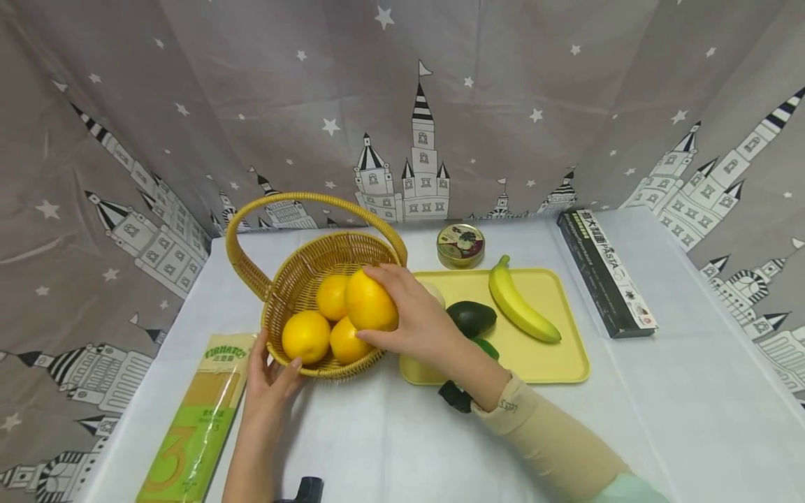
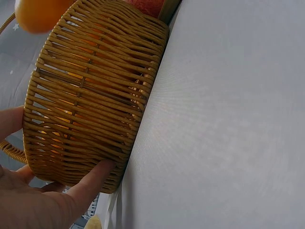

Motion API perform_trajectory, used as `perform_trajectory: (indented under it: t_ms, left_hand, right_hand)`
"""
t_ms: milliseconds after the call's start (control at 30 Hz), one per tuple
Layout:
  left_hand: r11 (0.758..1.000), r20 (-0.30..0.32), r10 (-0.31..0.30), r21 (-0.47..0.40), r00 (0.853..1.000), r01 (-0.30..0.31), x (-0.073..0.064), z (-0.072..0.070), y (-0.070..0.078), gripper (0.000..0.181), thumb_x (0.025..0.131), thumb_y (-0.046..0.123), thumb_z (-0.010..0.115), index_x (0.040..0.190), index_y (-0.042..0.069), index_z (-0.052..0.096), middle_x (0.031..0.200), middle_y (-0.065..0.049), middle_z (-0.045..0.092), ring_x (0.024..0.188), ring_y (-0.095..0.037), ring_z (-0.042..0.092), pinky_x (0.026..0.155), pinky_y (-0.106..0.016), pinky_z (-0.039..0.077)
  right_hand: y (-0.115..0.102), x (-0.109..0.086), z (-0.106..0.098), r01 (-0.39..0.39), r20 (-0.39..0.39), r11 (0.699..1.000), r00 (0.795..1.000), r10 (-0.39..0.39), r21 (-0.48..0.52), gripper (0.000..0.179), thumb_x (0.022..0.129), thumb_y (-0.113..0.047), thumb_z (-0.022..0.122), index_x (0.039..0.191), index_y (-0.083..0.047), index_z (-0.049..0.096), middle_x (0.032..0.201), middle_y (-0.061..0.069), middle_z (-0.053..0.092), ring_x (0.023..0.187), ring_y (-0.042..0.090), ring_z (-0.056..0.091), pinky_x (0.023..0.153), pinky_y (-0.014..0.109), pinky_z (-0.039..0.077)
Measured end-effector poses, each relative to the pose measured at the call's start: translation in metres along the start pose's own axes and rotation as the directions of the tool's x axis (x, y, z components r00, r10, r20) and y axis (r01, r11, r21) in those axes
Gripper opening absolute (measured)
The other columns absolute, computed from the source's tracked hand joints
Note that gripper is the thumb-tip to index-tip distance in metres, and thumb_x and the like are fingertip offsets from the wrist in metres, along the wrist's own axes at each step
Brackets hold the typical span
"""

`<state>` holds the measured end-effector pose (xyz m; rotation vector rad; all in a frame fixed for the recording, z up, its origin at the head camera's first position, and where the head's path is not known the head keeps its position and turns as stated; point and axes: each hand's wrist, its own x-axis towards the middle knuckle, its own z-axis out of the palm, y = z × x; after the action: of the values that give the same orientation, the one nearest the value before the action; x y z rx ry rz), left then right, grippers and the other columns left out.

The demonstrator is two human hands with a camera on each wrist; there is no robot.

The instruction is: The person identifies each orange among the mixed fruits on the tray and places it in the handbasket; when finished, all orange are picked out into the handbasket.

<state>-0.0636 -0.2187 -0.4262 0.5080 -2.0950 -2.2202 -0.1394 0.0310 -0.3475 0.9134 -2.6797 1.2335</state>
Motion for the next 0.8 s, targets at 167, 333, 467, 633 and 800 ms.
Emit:
perform_trajectory:
  t_ms: [167, 333, 467, 633, 800]
  left_hand:
    - [1.000, 0.006, 0.002, -0.012, 1.000, -0.002, -0.001, 0.001, -0.001, 0.085, 0.097, 0.004, 0.054, 0.155, 0.035, -0.001, 0.160, 0.005, -0.011, 0.145, -0.024, 0.010, 0.096, -0.024, 0.047]
    - [1.000, 0.008, 0.016, -0.010, 1.000, -0.015, -0.001, 0.000, -0.001, 0.085, 0.097, 0.004, 0.054, 0.155, 0.034, 0.000, 0.161, 0.004, -0.011, 0.145, -0.026, 0.010, 0.094, -0.022, 0.048]
    - [1.000, 0.015, 0.024, -0.009, 1.000, -0.024, 0.000, -0.001, -0.001, 0.085, 0.097, 0.004, 0.054, 0.155, 0.034, 0.000, 0.161, 0.004, -0.011, 0.145, -0.027, 0.010, 0.094, -0.022, 0.048]
    - [0.999, 0.020, 0.030, -0.021, 0.999, -0.029, 0.000, -0.001, -0.001, 0.085, 0.098, 0.003, 0.053, 0.155, 0.034, -0.001, 0.160, 0.004, -0.011, 0.145, -0.026, 0.011, 0.095, -0.024, 0.047]
    - [1.000, 0.006, 0.020, -0.012, 1.000, -0.020, 0.000, 0.001, -0.001, 0.084, 0.097, 0.004, 0.054, 0.155, 0.034, 0.001, 0.161, 0.004, -0.010, 0.145, -0.026, 0.011, 0.094, -0.024, 0.048]
  right_hand:
    - [0.005, 0.010, 0.019, -0.006, 0.004, 0.988, 1.000, 0.007, -0.156, 0.081, 0.082, -0.043, 0.074, 0.148, -0.022, 0.033, 0.151, 0.011, 0.030, 0.130, 0.030, 0.040, 0.106, 0.046, 0.041]
    - [0.008, 0.017, 0.030, -0.028, 0.016, 0.986, 0.999, 0.031, -0.164, 0.081, 0.084, -0.043, 0.073, 0.150, -0.022, 0.030, 0.152, 0.015, 0.028, 0.133, 0.033, 0.038, 0.107, 0.051, 0.038]
    - [0.008, 0.022, 0.035, -0.057, 0.009, 0.981, 0.998, 0.060, -0.184, 0.083, 0.084, -0.044, 0.073, 0.151, -0.023, 0.029, 0.152, 0.014, 0.029, 0.130, 0.034, 0.041, 0.103, 0.053, 0.041]
    - [0.007, 0.024, 0.039, -0.074, -0.014, 0.971, 0.997, 0.073, -0.229, 0.084, 0.084, -0.047, 0.071, 0.152, -0.023, 0.028, 0.152, 0.014, 0.029, 0.128, 0.035, 0.044, 0.100, 0.054, 0.044]
    - [0.007, 0.021, 0.042, -0.030, 0.001, 0.952, 1.000, 0.032, -0.305, 0.076, 0.088, -0.045, 0.066, 0.151, -0.019, 0.031, 0.156, 0.014, 0.023, 0.141, 0.036, 0.023, 0.110, 0.058, 0.029]
